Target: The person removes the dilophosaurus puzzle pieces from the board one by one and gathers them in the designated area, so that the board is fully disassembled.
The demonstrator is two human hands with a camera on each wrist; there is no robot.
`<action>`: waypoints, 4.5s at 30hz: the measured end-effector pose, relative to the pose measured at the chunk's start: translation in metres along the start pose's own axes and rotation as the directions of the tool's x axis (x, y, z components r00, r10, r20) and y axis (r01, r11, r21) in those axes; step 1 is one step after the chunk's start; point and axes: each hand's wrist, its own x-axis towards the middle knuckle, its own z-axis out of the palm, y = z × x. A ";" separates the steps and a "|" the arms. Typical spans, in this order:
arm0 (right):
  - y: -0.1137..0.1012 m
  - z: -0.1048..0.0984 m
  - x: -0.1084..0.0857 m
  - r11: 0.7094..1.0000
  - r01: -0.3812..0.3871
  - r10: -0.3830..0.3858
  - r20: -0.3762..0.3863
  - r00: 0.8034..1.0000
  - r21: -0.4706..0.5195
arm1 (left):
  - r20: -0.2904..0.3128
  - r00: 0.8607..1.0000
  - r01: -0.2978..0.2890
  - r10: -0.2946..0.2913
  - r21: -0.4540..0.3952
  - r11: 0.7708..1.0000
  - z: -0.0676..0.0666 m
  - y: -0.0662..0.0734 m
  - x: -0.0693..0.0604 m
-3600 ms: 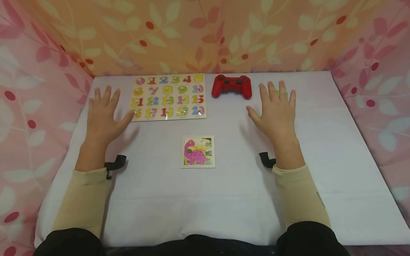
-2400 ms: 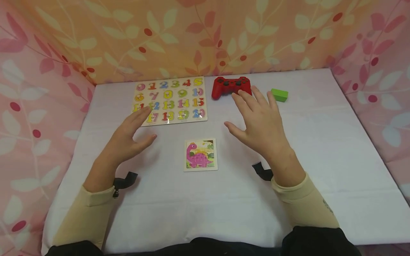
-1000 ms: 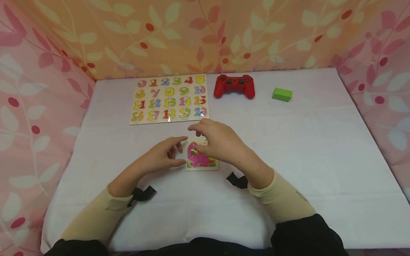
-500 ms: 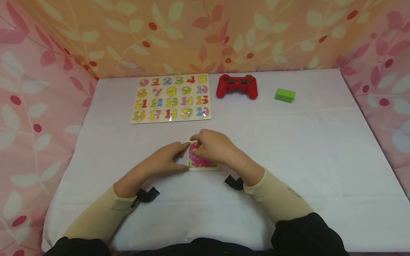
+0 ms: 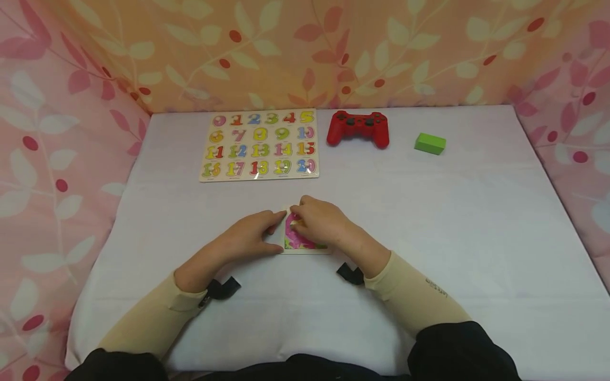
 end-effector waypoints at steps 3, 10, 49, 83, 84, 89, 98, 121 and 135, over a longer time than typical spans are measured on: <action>0.002 0.002 0.001 1.000 -0.007 0.008 -0.026 1.000 0.014 | -0.008 1.000 -0.004 0.004 -0.035 0.999 0.000 -0.001 0.000; 0.007 0.004 0.003 0.999 -0.017 0.020 -0.072 0.997 0.043 | -0.031 0.999 -0.014 0.010 -0.112 0.994 0.000 -0.008 0.003; 0.017 0.015 0.014 0.984 -0.091 0.108 -0.108 0.988 0.154 | -0.034 0.999 -0.018 0.013 -0.153 0.988 -0.001 -0.009 0.005; 0.027 0.016 0.017 0.976 -0.065 0.099 -0.159 0.982 0.206 | -0.047 0.999 -0.011 0.004 -0.142 0.990 0.001 -0.009 0.004; 0.027 0.017 0.017 0.975 -0.067 0.102 -0.160 0.982 0.213 | -0.044 0.999 -0.007 0.001 -0.140 0.990 0.001 -0.009 0.004; 0.026 0.018 0.015 0.961 -0.081 0.133 -0.183 0.974 0.265 | -0.036 0.999 0.001 -0.006 -0.140 0.990 0.001 -0.008 0.003; 0.021 0.020 0.014 0.948 -0.085 0.168 -0.255 0.952 0.306 | -0.038 0.999 -0.003 -0.002 -0.133 0.991 0.001 -0.008 0.003; 0.027 0.012 0.010 0.957 -0.053 0.103 -0.165 0.981 0.286 | -0.031 0.999 -0.009 0.005 -0.120 0.993 -0.002 -0.007 0.005; 0.036 0.015 0.003 0.933 0.013 0.060 -0.192 0.980 0.359 | -0.031 0.999 -0.017 0.013 -0.143 0.990 0.002 -0.009 0.007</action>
